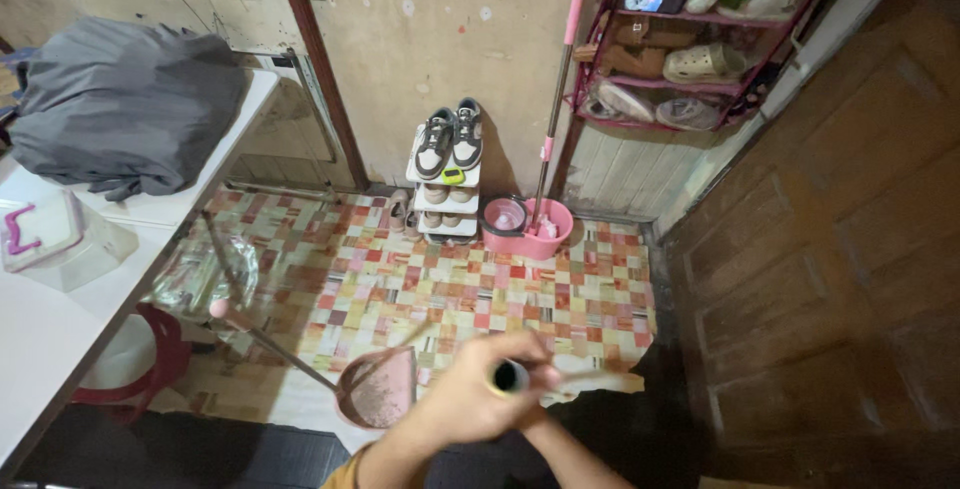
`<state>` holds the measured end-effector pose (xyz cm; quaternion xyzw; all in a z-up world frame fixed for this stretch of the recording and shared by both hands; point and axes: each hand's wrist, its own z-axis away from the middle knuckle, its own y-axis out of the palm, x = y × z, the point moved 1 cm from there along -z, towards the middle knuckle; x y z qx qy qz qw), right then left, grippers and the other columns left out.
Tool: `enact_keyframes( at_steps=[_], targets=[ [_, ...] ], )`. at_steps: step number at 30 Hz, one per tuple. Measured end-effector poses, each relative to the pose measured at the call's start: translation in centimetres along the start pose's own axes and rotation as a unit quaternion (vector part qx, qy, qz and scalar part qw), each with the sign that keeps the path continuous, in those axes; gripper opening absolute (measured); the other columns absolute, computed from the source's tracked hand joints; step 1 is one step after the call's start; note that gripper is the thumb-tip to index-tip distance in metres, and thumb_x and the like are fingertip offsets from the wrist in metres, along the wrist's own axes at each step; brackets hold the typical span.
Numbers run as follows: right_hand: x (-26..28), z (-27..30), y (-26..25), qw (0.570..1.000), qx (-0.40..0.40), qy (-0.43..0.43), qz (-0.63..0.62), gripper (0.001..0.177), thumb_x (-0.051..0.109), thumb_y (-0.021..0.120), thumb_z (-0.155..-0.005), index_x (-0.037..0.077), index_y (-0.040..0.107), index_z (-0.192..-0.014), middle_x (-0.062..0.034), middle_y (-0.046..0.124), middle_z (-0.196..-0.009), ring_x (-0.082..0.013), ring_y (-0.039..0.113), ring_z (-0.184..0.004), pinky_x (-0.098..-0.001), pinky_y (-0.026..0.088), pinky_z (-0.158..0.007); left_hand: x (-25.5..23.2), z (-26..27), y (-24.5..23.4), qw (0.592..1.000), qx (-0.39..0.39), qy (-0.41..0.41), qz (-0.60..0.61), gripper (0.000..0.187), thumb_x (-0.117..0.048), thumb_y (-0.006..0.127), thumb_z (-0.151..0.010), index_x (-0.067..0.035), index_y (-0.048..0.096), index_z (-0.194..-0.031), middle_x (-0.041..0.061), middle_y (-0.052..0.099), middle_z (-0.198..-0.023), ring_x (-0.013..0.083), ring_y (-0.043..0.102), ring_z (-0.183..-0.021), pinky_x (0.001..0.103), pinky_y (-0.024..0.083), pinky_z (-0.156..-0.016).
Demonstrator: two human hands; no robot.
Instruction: The person assembles a broom by inserting a yellow patterned handle into a black brush head. They repeatedly push and twist the handle to secure it, then lift the assembled broom to inspect the connection.
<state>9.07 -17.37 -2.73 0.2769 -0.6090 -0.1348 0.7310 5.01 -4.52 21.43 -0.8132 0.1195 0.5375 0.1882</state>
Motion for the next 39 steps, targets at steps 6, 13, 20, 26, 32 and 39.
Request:
enact_keyframes(
  at_steps=[6,13,20,26,32,39],
  targets=[
    [1.1,-3.4,-6.4,0.830,0.033,0.047,0.554,0.028,0.015,0.071,-0.077,0.014,0.073,-0.105,-0.0082,0.073,-0.079,-0.0180,0.072,-0.071,-0.0314,0.057,-0.067,9.9,0.2,-2.3,0.983,-0.079,-0.079,0.144,0.021,-0.018,0.069,-0.099,-0.005,0.063,-0.083,0.002,0.062,-0.069,0.0092,0.055,-0.058,0.026,0.044,-0.053],
    [-2.6,-0.9,-17.7,0.785,0.008,0.002,0.620,0.022,0.013,0.069,-0.080,0.014,0.075,-0.101,-0.0133,0.074,-0.080,-0.0218,0.074,-0.072,-0.0350,0.055,-0.066,23.8,4.3,4.8,0.988,-0.041,-0.071,0.131,0.016,-0.020,0.065,-0.102,-0.008,0.065,-0.090,0.001,0.064,-0.078,0.0086,0.061,-0.067,0.026,0.049,-0.057],
    [-4.4,2.6,-16.8,0.785,0.076,0.076,0.610,0.021,0.032,0.074,-0.087,0.012,0.074,-0.093,-0.0081,0.077,-0.083,-0.0209,0.071,-0.077,-0.0368,0.056,-0.073,22.9,8.0,6.8,0.984,0.075,-0.047,0.152,0.013,-0.014,0.069,-0.102,-0.005,0.066,-0.093,0.001,0.067,-0.083,0.0080,0.062,-0.078,0.026,0.050,-0.070],
    [-7.9,-1.1,-10.4,0.829,0.018,0.040,0.557,0.032,0.040,0.068,-0.092,0.012,0.071,-0.106,-0.0089,0.078,-0.094,-0.0174,0.073,-0.089,-0.0352,0.057,-0.079,16.0,6.4,-1.1,0.985,0.009,-0.133,0.110,0.023,-0.021,0.068,-0.100,-0.004,0.064,-0.084,-0.001,0.066,-0.074,0.0082,0.062,-0.071,0.026,0.050,-0.064],
    [-13.3,-3.3,-2.1,0.852,0.075,-0.084,0.512,0.031,0.034,0.066,-0.096,0.008,0.066,-0.113,-0.0081,0.075,-0.109,-0.0144,0.072,-0.103,-0.0329,0.059,-0.086,6.9,7.9,-6.7,0.997,-0.021,-0.073,-0.002,0.019,-0.019,0.071,-0.094,-0.003,0.067,-0.086,0.003,0.068,-0.077,0.0106,0.063,-0.073,0.028,0.051,-0.068],
    [-13.7,-0.2,6.6,0.982,0.021,0.139,-0.129,0.053,0.043,0.069,-0.084,0.007,0.062,-0.122,-0.0054,0.068,-0.112,-0.0117,0.066,-0.102,-0.0286,0.055,-0.089,0.0,10.2,-8.2,0.998,0.001,-0.030,-0.047,0.012,-0.014,0.075,-0.088,-0.004,0.068,-0.086,0.007,0.073,-0.079,0.0144,0.070,-0.072,0.030,0.055,-0.068]
  ],
)
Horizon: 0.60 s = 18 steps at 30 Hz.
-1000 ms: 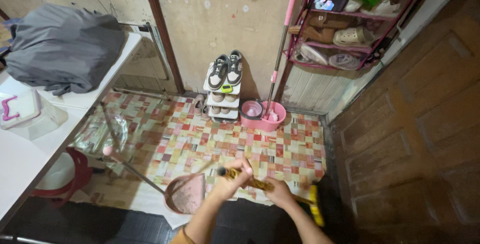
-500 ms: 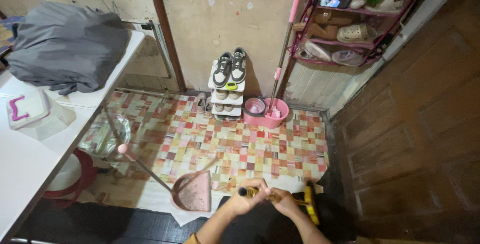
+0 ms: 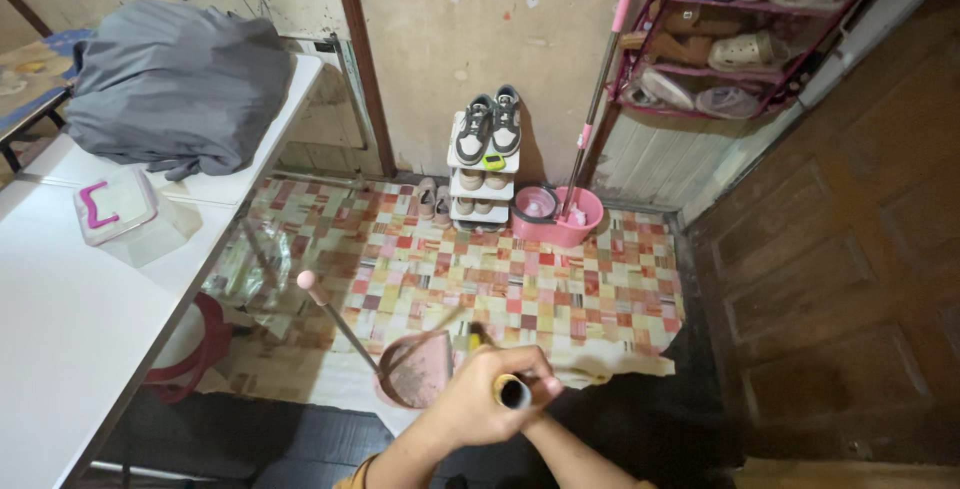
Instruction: The person assembles a broom by inserting a yellow patterned handle into a black brush head. They repeatedly push and twist the handle to secure it, then lift the assembled broom to inspect the connection.
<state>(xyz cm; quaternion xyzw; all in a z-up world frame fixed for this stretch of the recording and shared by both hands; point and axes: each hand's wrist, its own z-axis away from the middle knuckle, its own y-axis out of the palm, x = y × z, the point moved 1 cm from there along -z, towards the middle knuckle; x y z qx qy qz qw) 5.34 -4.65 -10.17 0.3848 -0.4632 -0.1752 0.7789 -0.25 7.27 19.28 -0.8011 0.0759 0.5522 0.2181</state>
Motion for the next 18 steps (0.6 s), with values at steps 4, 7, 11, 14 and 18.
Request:
enact_keyframes(
  at_steps=[4,7,11,14,18],
  targets=[
    [3.1,3.6,8.1,0.941,0.192,-0.213,0.182,0.064,0.059,0.066,-0.086,0.005,0.058,-0.120,-0.0084,0.067,-0.113,-0.0187,0.068,-0.107,-0.0357,0.060,-0.088,-2.2,0.9,-0.5,0.998,0.022,0.029,-0.057,0.015,-0.015,0.081,-0.088,-0.006,0.070,-0.083,0.008,0.074,-0.078,0.0162,0.071,-0.072,0.030,0.055,-0.065],
    [3.6,3.7,10.8,0.885,0.172,-0.311,0.300,0.058,0.050,0.073,-0.087,0.008,0.056,-0.122,-0.0078,0.062,-0.107,-0.0185,0.064,-0.099,-0.0340,0.056,-0.084,-3.1,2.2,-3.1,0.996,0.021,0.086,-0.012,0.014,-0.012,0.079,-0.090,-0.006,0.068,-0.085,0.007,0.073,-0.080,0.0154,0.071,-0.070,0.029,0.056,-0.065],
    [4.0,3.1,9.9,0.764,0.124,-0.307,0.554,0.033,0.035,0.073,-0.092,0.010,0.066,-0.113,-0.0077,0.070,-0.097,-0.0193,0.069,-0.089,-0.0324,0.055,-0.077,-1.6,3.9,-6.0,0.992,-0.019,0.118,0.037,0.012,-0.010,0.076,-0.092,-0.004,0.067,-0.088,0.005,0.070,-0.078,0.0151,0.067,-0.068,0.029,0.054,-0.062],
    [5.1,3.7,7.2,0.708,0.005,-0.148,0.691,0.021,0.029,0.075,-0.089,0.013,0.074,-0.103,-0.0065,0.076,-0.091,-0.0196,0.072,-0.082,-0.0342,0.055,-0.071,2.7,4.4,-5.6,0.989,-0.057,0.024,0.133,0.015,-0.015,0.073,-0.092,-0.004,0.066,-0.085,0.003,0.066,-0.068,0.0106,0.060,-0.056,0.027,0.047,-0.052],
    [6.2,5.9,0.0,0.704,-0.058,-0.170,0.687,0.023,0.007,0.072,-0.077,0.010,0.075,-0.100,-0.0093,0.077,-0.083,-0.0231,0.076,-0.076,-0.0349,0.057,-0.070,11.3,4.8,-2.4,0.986,-0.057,0.029,0.154,0.023,-0.024,0.069,-0.097,-0.005,0.066,-0.084,0.001,0.066,-0.068,0.0073,0.060,-0.056,0.025,0.048,-0.051]
  ],
)
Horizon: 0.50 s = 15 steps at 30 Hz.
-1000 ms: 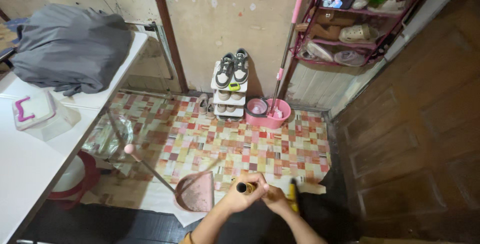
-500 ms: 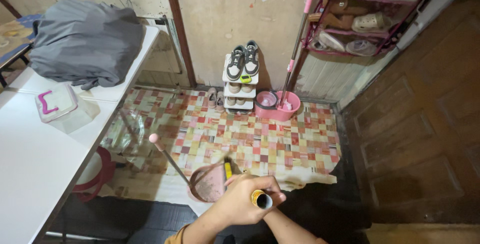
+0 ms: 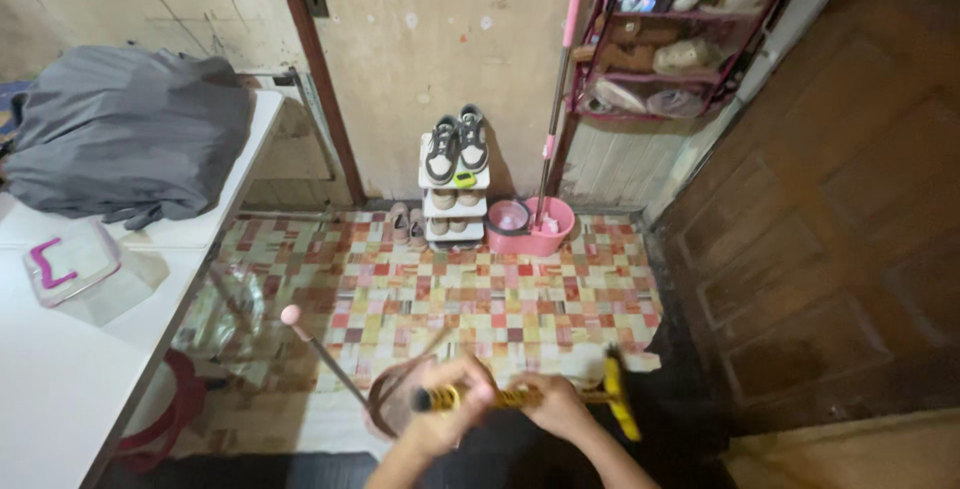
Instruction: The person assembles a broom by inserting a yellow patterned handle into a black brush head. They repeatedly push and twist the handle to secure it, then lift the assembled broom to inspect the connection.
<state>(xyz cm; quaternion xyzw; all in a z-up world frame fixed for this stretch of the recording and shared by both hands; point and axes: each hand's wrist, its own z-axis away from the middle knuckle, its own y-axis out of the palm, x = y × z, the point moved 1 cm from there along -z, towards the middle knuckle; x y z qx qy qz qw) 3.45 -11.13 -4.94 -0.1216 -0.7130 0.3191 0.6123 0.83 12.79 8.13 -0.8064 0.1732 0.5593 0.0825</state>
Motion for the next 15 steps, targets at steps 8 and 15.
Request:
enact_keyframes(
  at_steps=[8,15],
  targets=[
    [-12.9,8.4,2.1,0.997,-0.029,0.069,-0.032,0.021,0.008,0.062,-0.083,0.010,0.076,-0.100,-0.0099,0.075,-0.093,-0.0227,0.077,-0.092,-0.0348,0.057,-0.084,18.0,4.0,6.8,0.944,0.296,0.096,0.105,0.034,-0.015,0.039,-0.080,0.000,0.064,-0.098,0.008,0.063,-0.089,0.0151,0.066,-0.086,0.029,0.051,-0.077],
    [-11.2,6.4,2.5,0.988,-0.057,0.131,0.053,0.021,0.014,0.067,-0.079,0.015,0.075,-0.098,-0.0048,0.078,-0.090,-0.0213,0.075,-0.094,-0.0333,0.055,-0.084,18.8,3.9,6.5,0.961,0.270,-0.001,0.061,0.017,-0.016,0.065,-0.102,-0.001,0.068,-0.094,0.005,0.068,-0.085,0.0121,0.067,-0.080,0.027,0.049,-0.069]
  ],
)
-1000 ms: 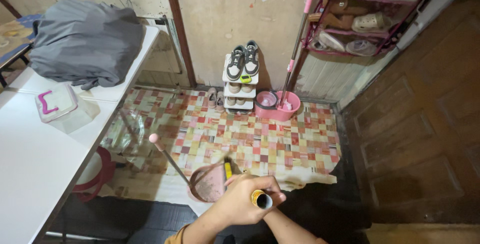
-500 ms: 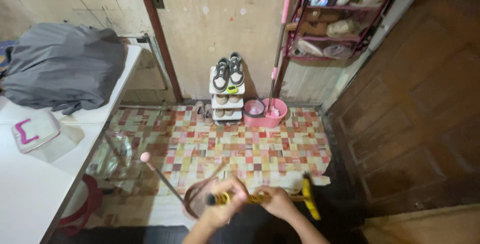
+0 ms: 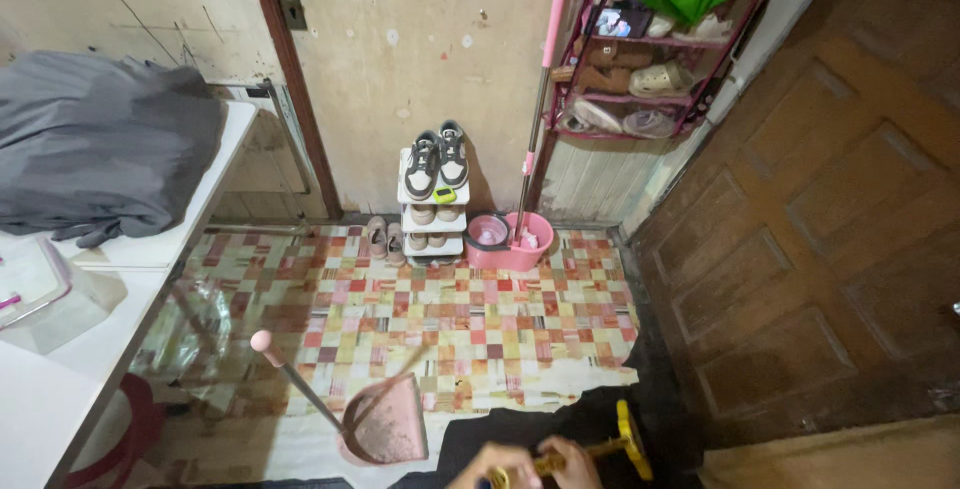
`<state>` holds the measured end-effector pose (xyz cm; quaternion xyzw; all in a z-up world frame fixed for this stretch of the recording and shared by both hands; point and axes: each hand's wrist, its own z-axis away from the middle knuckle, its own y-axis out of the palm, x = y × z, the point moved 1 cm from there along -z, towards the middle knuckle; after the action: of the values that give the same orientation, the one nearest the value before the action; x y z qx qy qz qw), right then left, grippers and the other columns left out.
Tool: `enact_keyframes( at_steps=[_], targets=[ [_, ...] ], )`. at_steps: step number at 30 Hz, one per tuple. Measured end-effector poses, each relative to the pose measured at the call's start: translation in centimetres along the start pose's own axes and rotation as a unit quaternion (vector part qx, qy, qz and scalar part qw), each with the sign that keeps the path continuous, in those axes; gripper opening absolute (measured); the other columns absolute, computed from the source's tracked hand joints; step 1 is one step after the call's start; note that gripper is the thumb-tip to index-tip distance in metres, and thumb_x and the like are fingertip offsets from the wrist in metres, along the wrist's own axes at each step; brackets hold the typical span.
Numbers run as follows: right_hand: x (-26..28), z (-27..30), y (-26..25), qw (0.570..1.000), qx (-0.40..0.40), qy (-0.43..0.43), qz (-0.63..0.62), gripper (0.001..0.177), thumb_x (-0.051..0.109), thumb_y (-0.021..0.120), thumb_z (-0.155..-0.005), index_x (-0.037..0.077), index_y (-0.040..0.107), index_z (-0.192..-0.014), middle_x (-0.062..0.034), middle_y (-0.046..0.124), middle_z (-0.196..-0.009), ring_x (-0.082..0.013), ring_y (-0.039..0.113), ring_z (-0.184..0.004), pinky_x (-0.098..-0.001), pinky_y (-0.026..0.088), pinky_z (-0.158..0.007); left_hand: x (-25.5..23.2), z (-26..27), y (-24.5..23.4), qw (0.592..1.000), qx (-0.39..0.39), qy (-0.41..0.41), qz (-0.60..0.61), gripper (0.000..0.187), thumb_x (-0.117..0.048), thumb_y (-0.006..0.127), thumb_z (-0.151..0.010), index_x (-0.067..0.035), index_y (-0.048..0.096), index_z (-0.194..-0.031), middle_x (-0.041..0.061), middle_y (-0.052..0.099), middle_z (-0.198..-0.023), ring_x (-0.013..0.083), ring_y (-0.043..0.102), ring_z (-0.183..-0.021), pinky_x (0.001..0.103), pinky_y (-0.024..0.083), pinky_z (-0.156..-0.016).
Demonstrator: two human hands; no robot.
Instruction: The person assembles a broom by inserting a yellow patterned handle into a black brush head. They repeatedly push and twist the handle to secure it, then lift the assembled broom to inspect the connection.
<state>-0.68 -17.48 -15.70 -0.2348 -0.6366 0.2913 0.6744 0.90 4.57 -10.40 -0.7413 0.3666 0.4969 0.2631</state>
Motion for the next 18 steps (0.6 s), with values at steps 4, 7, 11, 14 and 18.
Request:
enact_keyframes(
  at_steps=[4,7,11,14,18],
  targets=[
    [1.4,-2.4,2.3,0.993,0.008,-0.011,-0.116,0.017,0.026,0.075,-0.087,0.012,0.073,-0.097,-0.0034,0.076,-0.088,-0.0201,0.073,-0.088,-0.0334,0.056,-0.080,-8.6,-1.7,-2.8,0.993,-0.103,-0.055,-0.009,0.016,-0.015,0.071,-0.099,-0.002,0.068,-0.090,0.003,0.069,-0.080,0.0076,0.062,-0.074,0.027,0.049,-0.066],
    [4.4,-4.9,4.5,0.979,0.012,-0.025,-0.201,0.022,0.027,0.070,-0.093,0.008,0.070,-0.105,-0.0021,0.073,-0.093,-0.0159,0.068,-0.090,-0.0326,0.056,-0.080,-15.9,-4.2,-4.7,0.989,-0.117,-0.056,-0.070,0.020,-0.017,0.070,-0.101,-0.002,0.068,-0.089,0.002,0.070,-0.080,0.0077,0.064,-0.076,0.026,0.052,-0.070],
    [8.6,-7.2,5.2,0.979,0.050,-0.069,-0.185,0.025,0.025,0.065,-0.086,0.007,0.062,-0.104,-0.0019,0.067,-0.088,-0.0130,0.067,-0.081,-0.0325,0.056,-0.070,-22.4,-7.0,-6.2,0.974,-0.162,-0.146,-0.054,0.019,-0.020,0.070,-0.095,-0.003,0.067,-0.086,0.003,0.069,-0.073,0.0103,0.064,-0.068,0.029,0.053,-0.065],
    [11.1,-9.0,5.6,0.938,0.017,-0.192,-0.288,0.022,0.026,0.068,-0.095,0.006,0.061,-0.097,-0.0020,0.064,-0.094,-0.0137,0.063,-0.088,-0.0304,0.054,-0.075,-25.6,-9.2,-5.6,0.973,-0.159,-0.088,-0.140,0.017,-0.020,0.071,-0.094,-0.003,0.070,-0.088,0.004,0.072,-0.077,0.0111,0.066,-0.074,0.029,0.054,-0.070],
    [10.6,-7.7,6.4,0.448,-0.007,0.070,-0.891,0.034,0.036,0.067,-0.083,0.004,0.060,-0.095,-0.0052,0.062,-0.090,-0.0137,0.062,-0.087,-0.0313,0.053,-0.077,-28.2,-12.7,-2.8,0.973,-0.099,-0.067,-0.197,0.017,-0.021,0.073,-0.094,-0.004,0.071,-0.093,0.006,0.074,-0.084,0.0161,0.071,-0.080,0.032,0.056,-0.076]
  ],
)
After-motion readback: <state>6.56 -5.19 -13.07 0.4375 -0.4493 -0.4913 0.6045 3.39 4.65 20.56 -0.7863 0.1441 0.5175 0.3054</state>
